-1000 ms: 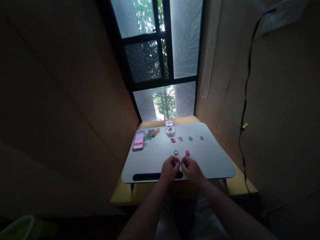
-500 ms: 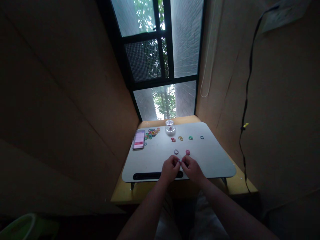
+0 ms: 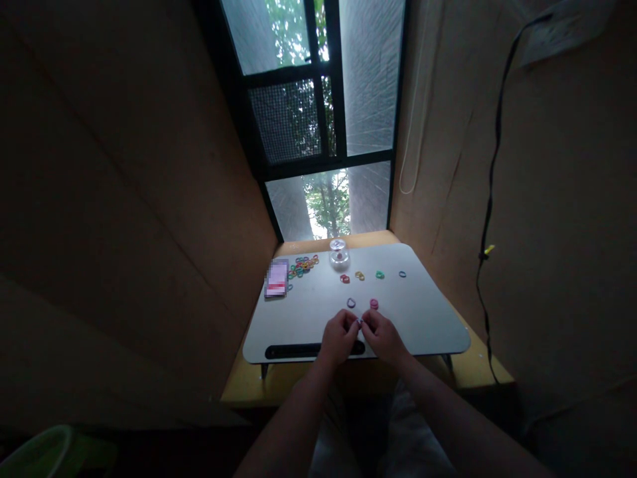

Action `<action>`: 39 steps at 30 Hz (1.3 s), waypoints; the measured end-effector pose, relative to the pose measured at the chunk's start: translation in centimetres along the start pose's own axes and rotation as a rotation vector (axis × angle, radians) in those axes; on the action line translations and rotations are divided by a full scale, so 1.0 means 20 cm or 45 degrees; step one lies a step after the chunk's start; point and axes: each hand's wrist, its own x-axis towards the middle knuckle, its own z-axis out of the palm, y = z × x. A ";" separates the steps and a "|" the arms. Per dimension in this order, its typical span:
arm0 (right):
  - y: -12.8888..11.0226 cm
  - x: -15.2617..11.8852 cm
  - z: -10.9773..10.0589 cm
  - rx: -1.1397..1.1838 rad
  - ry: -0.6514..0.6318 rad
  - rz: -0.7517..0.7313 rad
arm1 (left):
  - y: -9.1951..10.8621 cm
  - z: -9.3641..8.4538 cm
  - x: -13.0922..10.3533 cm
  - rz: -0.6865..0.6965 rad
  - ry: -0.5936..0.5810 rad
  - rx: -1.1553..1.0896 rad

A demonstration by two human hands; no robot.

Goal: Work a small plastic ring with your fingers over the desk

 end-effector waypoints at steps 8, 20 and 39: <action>-0.02 0.00 -0.01 -0.042 0.004 -0.005 | 0.00 0.00 0.00 -0.009 0.001 0.011; -0.01 0.00 -0.01 -0.055 -0.029 -0.004 | 0.02 -0.01 -0.01 0.008 -0.026 0.041; -0.01 -0.01 0.00 -0.067 -0.025 -0.013 | 0.02 -0.01 -0.01 0.019 -0.031 0.069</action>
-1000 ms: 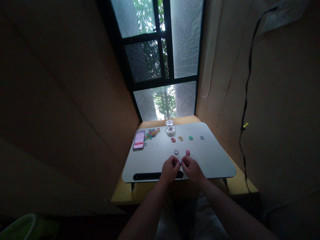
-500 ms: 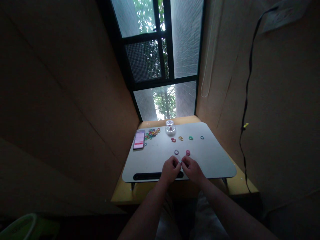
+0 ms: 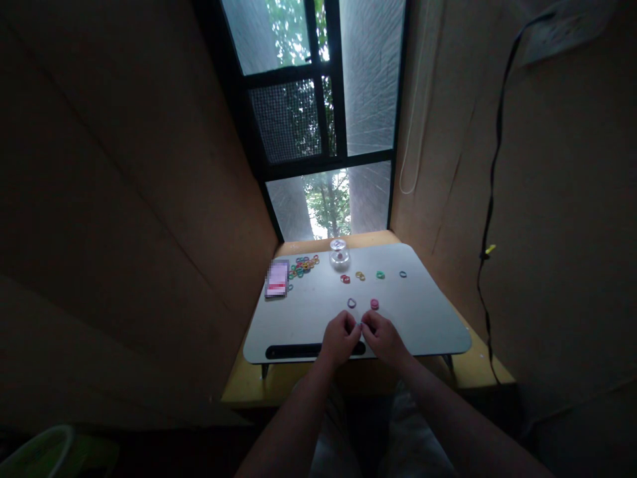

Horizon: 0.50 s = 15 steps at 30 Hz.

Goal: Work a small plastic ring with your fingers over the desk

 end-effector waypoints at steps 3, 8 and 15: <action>0.00 0.00 0.00 0.008 -0.002 0.001 | 0.00 0.00 0.00 0.004 0.001 -0.010; 0.00 0.00 0.00 -0.004 0.005 -0.001 | 0.01 0.00 0.00 0.003 0.001 -0.009; 0.00 0.00 0.00 -0.004 -0.002 -0.010 | 0.00 0.00 0.00 0.017 0.000 -0.004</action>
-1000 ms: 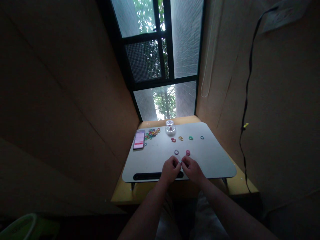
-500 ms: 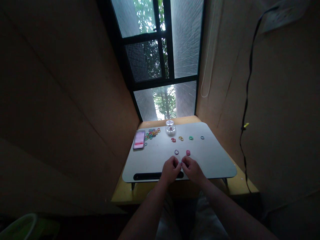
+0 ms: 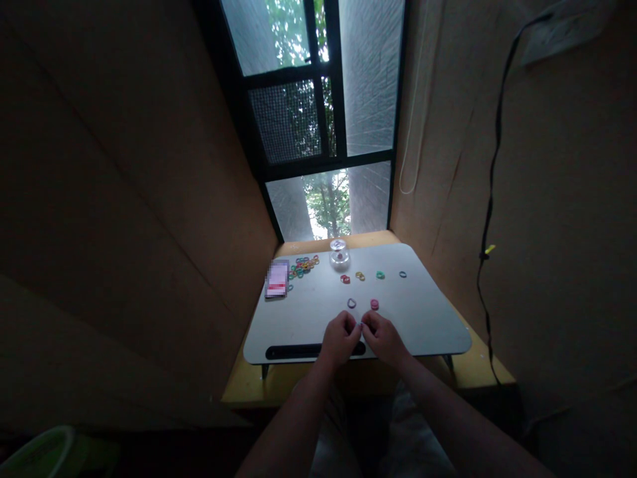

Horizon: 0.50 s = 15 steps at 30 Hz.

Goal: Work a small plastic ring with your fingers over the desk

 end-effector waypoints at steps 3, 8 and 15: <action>0.00 0.00 0.00 -0.005 0.004 -0.007 | -0.01 0.01 0.00 -0.001 0.004 -0.009; -0.01 0.00 -0.01 -0.009 -0.010 0.010 | -0.01 0.01 0.00 -0.004 -0.008 -0.011; -0.02 0.00 -0.01 0.003 -0.008 0.002 | 0.00 0.00 0.00 -0.018 -0.008 0.016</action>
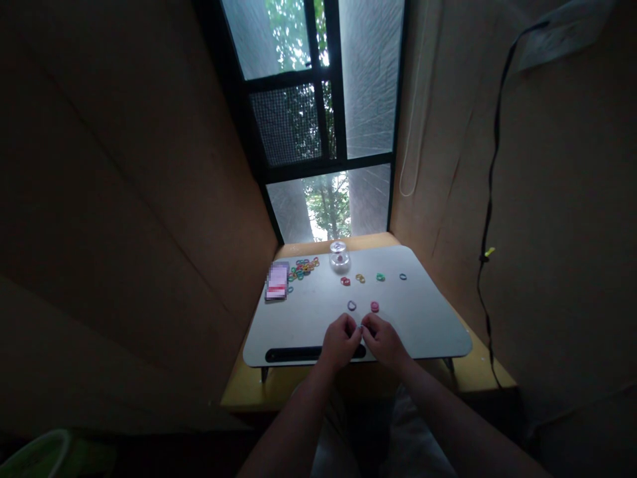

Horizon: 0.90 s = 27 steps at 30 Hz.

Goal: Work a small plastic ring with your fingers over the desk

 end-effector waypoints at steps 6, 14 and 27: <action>0.00 0.00 0.00 -0.015 0.005 0.006 | 0.01 0.00 -0.01 0.005 0.002 0.008; 0.02 0.00 0.01 -0.028 -0.005 -0.008 | 0.01 0.00 -0.01 0.015 0.003 0.019; 0.00 0.00 0.00 -0.035 0.016 -0.022 | 0.00 0.00 -0.01 0.020 -0.004 0.027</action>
